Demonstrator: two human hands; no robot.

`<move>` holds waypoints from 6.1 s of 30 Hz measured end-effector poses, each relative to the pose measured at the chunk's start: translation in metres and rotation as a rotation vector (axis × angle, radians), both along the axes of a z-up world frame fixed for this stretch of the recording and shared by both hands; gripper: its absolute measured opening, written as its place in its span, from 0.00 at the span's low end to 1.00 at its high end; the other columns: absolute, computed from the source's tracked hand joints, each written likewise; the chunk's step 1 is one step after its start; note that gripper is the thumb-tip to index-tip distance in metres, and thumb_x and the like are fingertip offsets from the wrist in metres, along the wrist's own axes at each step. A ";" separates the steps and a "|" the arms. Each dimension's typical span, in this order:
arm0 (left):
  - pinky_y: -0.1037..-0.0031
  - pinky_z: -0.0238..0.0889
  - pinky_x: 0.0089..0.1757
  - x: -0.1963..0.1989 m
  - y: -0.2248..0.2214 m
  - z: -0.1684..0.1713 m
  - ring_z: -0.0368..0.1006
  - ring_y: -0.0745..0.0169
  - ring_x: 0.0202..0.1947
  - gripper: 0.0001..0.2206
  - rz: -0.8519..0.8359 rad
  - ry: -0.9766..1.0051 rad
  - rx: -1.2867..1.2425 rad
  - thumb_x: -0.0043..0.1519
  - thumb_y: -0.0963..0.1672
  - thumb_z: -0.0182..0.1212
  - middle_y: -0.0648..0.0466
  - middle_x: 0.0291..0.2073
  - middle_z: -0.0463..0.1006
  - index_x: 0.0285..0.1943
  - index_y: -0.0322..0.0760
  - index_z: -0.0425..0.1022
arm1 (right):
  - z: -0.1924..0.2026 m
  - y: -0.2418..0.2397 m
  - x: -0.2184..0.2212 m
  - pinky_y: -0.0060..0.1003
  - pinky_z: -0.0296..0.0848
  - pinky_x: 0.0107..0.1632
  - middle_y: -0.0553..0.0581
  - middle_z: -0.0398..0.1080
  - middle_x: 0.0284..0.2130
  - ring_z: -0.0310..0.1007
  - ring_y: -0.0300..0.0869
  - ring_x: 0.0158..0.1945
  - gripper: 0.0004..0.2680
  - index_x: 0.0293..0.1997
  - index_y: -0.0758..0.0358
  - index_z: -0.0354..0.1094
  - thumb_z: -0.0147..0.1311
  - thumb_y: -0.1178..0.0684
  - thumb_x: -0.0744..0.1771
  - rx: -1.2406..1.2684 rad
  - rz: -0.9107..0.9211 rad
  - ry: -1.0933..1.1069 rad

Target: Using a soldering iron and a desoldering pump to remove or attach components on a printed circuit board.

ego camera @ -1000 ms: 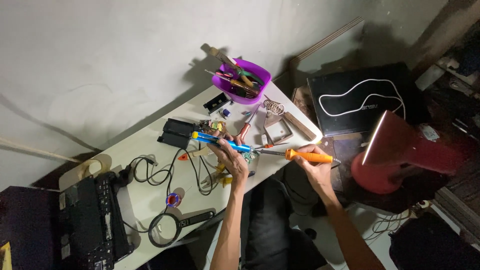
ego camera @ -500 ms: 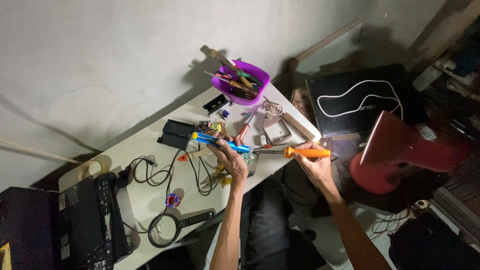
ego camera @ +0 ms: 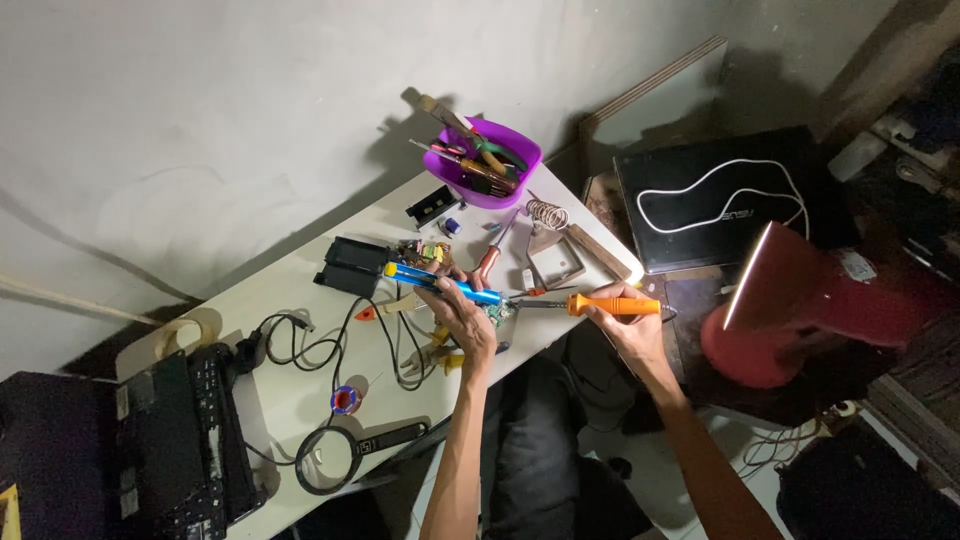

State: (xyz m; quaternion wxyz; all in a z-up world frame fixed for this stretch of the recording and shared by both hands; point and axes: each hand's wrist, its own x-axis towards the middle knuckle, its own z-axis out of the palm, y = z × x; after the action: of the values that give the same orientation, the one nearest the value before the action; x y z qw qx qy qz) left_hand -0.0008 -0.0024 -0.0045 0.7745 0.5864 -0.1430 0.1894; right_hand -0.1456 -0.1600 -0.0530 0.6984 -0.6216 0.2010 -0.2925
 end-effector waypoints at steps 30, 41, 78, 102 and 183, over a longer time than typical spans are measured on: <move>0.76 0.72 0.38 0.005 0.001 -0.018 0.64 0.71 0.32 0.12 -0.095 -0.023 0.035 0.76 0.45 0.37 0.53 0.40 0.61 0.64 0.35 0.54 | 0.007 0.001 0.002 0.23 0.73 0.32 0.57 0.72 0.26 0.68 0.32 0.28 0.11 0.42 0.71 0.76 0.71 0.59 0.60 -0.008 0.016 -0.008; 0.69 0.69 0.41 0.002 -0.007 -0.024 0.58 0.68 0.34 0.14 -0.066 -0.026 0.096 0.75 0.46 0.39 0.51 0.44 0.59 0.66 0.34 0.51 | 0.004 0.000 0.003 0.23 0.72 0.32 0.56 0.71 0.25 0.66 0.32 0.27 0.10 0.42 0.71 0.76 0.69 0.60 0.61 -0.029 0.021 -0.016; 0.76 0.36 0.19 0.009 0.209 0.063 0.44 0.72 0.13 0.32 -0.555 0.329 -0.614 0.64 0.66 0.33 0.62 0.14 0.56 0.20 0.45 0.59 | 0.006 0.022 0.004 0.38 0.77 0.53 0.63 0.72 0.39 0.75 0.47 0.46 0.05 0.38 0.70 0.68 0.55 0.60 0.62 0.103 -0.127 0.037; 0.74 0.37 0.13 0.051 0.151 -0.009 0.38 0.66 0.06 0.18 -0.454 0.579 -0.442 0.62 0.56 0.43 0.59 0.10 0.40 0.46 0.47 0.70 | -0.046 -0.010 0.015 0.44 0.80 0.47 0.66 0.72 0.35 0.76 0.49 0.38 0.06 0.42 0.73 0.71 0.58 0.65 0.64 0.155 -0.052 -0.215; 0.71 0.69 0.48 0.008 0.014 0.001 0.66 0.71 0.35 0.18 -0.042 0.062 -0.083 0.75 0.46 0.40 0.53 0.41 0.64 0.71 0.34 0.49 | -0.010 0.003 0.012 0.27 0.67 0.38 0.56 0.72 0.29 0.66 0.35 0.33 0.10 0.37 0.69 0.74 0.71 0.57 0.59 -0.154 -0.030 -0.122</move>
State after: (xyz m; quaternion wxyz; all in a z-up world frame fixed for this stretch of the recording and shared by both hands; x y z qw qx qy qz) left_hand 0.0073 0.0116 -0.0036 0.8059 0.5563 -0.1233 0.1607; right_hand -0.1338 -0.1570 -0.0626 0.6550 -0.6515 0.1443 -0.3546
